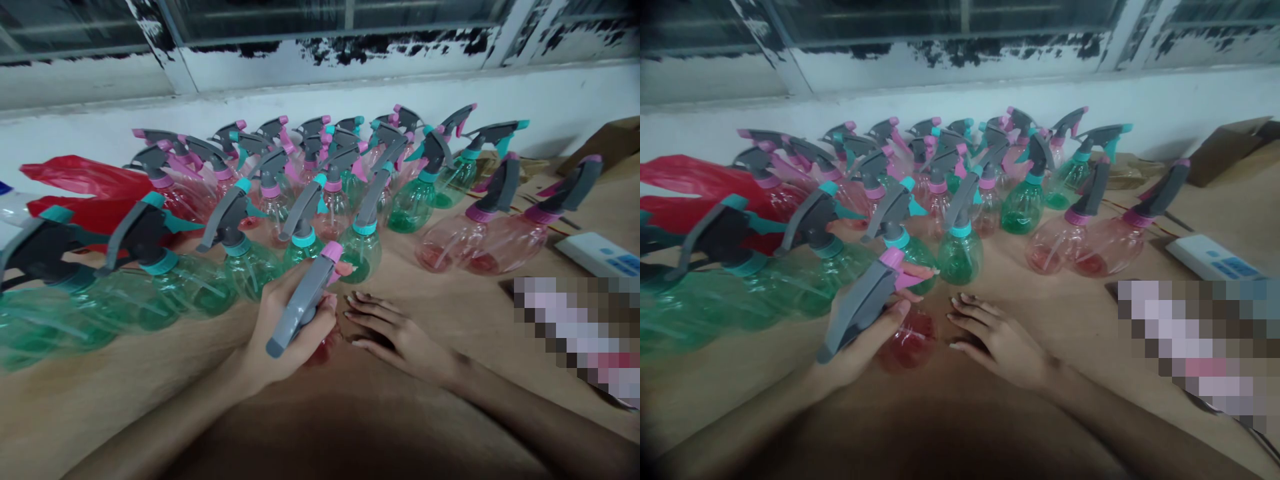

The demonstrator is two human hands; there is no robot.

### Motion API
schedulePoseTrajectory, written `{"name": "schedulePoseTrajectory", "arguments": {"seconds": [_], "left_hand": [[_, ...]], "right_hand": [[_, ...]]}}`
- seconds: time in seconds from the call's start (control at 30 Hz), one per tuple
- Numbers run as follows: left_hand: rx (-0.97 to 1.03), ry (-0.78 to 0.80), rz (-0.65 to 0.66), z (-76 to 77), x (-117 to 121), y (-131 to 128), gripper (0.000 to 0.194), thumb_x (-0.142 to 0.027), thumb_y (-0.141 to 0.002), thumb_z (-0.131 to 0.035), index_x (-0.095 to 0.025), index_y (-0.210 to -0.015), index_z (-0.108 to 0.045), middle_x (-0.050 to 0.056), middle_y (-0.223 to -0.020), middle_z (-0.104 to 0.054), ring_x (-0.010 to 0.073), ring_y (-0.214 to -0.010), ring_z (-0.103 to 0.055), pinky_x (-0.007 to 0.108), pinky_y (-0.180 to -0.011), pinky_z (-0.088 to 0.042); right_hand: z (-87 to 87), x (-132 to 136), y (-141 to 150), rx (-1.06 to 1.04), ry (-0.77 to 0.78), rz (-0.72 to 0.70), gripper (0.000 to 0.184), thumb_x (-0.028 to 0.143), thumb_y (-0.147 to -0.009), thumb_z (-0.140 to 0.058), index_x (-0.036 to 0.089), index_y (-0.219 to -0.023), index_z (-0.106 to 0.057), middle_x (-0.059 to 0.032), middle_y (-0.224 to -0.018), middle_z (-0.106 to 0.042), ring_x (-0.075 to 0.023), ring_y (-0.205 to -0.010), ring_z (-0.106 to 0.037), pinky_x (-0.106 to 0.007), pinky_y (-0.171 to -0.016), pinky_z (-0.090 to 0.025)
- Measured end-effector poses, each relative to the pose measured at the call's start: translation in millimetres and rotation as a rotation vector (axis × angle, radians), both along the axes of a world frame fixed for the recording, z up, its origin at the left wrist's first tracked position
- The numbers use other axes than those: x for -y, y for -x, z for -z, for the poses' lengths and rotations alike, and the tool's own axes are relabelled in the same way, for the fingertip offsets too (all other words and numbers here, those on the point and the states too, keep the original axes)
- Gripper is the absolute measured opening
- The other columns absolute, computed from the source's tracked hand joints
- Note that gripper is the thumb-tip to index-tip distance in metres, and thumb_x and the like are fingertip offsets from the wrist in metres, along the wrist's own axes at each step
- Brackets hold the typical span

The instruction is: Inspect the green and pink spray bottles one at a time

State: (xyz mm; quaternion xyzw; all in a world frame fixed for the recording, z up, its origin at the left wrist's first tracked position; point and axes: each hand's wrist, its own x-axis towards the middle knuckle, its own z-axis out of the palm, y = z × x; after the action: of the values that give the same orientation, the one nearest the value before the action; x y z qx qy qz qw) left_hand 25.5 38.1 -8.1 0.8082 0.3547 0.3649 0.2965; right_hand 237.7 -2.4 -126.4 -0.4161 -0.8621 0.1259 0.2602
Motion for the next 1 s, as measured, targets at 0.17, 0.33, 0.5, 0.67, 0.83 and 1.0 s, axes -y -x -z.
{"name": "schedulePoseTrajectory", "arguments": {"seconds": [0.17,0.33,0.5,0.67,0.83,1.0], "left_hand": [[-0.02,0.002,-0.016,1.1,-0.5,-0.7,0.014,-0.016,-0.08,-0.049,-0.024,-0.086,-0.058,0.001,-0.081,-0.061,0.0147,-0.063,-0.057,0.031,-0.068,-0.052],[-0.009,0.019,-0.033,2.0,-0.5,-0.2,0.016,-0.018,-0.08,-0.05,-0.027,-0.089,-0.06,0.001,-0.081,-0.062,0.0155,-0.06,-0.058,0.032,-0.065,-0.053],[-0.007,0.019,-0.017,1.2,0.1,0.3,0.026,-0.016,-0.081,-0.049,-0.028,-0.101,-0.06,0.0,-0.081,-0.062,0.0134,-0.053,-0.054,0.031,-0.063,-0.052],[-0.008,0.021,-0.017,1.1,0.3,0.4,0.023,-0.016,-0.081,-0.049,-0.028,-0.098,-0.059,0.0,-0.083,-0.061,0.0143,-0.057,-0.056,0.031,-0.065,-0.051],[-0.011,0.015,-0.02,0.5,-0.2,0.5,0.022,-0.017,-0.08,-0.049,-0.028,-0.096,-0.06,0.0,-0.08,-0.061,0.0163,-0.062,-0.058,0.033,-0.067,-0.052],[-0.017,0.011,-0.035,0.9,-1.1,-0.1,0.012,-0.017,-0.079,-0.05,-0.026,-0.083,-0.058,0.0,-0.078,-0.061,0.0153,-0.057,-0.057,0.031,-0.063,-0.052]], "right_hand": [[1.3,-0.6,-0.7,-0.02,-0.007,-0.005,0.043,0.033,-0.09,-0.054,0.023,-0.132,-0.05,-0.0066,-0.136,-0.053,-0.0236,-0.132,-0.04,-0.047,-0.106,-0.039],[0.2,-0.4,-0.4,-0.008,0.002,-0.006,0.041,0.034,-0.091,-0.053,0.022,-0.131,-0.051,-0.0067,-0.137,-0.053,-0.0229,-0.132,-0.04,-0.046,-0.107,-0.04],[-0.7,0.0,-0.1,0.014,0.003,-0.002,0.04,0.034,-0.092,-0.052,0.019,-0.129,-0.052,-0.0079,-0.137,-0.052,-0.0226,-0.133,-0.039,-0.046,-0.107,-0.039],[0.2,0.0,-0.6,0.021,0.002,-0.004,0.041,0.035,-0.092,-0.052,0.019,-0.13,-0.051,-0.0075,-0.137,-0.052,-0.0225,-0.133,-0.038,-0.045,-0.108,-0.038],[0.1,-0.1,-0.9,0.025,0.0,-0.007,0.041,0.034,-0.091,-0.053,0.018,-0.13,-0.052,-0.0076,-0.138,-0.052,-0.0223,-0.133,-0.038,-0.044,-0.108,-0.038],[0.1,0.1,-0.7,0.004,-0.01,-0.007,0.042,0.033,-0.091,-0.053,0.02,-0.131,-0.05,-0.0073,-0.137,-0.053,-0.0229,-0.132,-0.04,-0.046,-0.108,-0.038]]}}
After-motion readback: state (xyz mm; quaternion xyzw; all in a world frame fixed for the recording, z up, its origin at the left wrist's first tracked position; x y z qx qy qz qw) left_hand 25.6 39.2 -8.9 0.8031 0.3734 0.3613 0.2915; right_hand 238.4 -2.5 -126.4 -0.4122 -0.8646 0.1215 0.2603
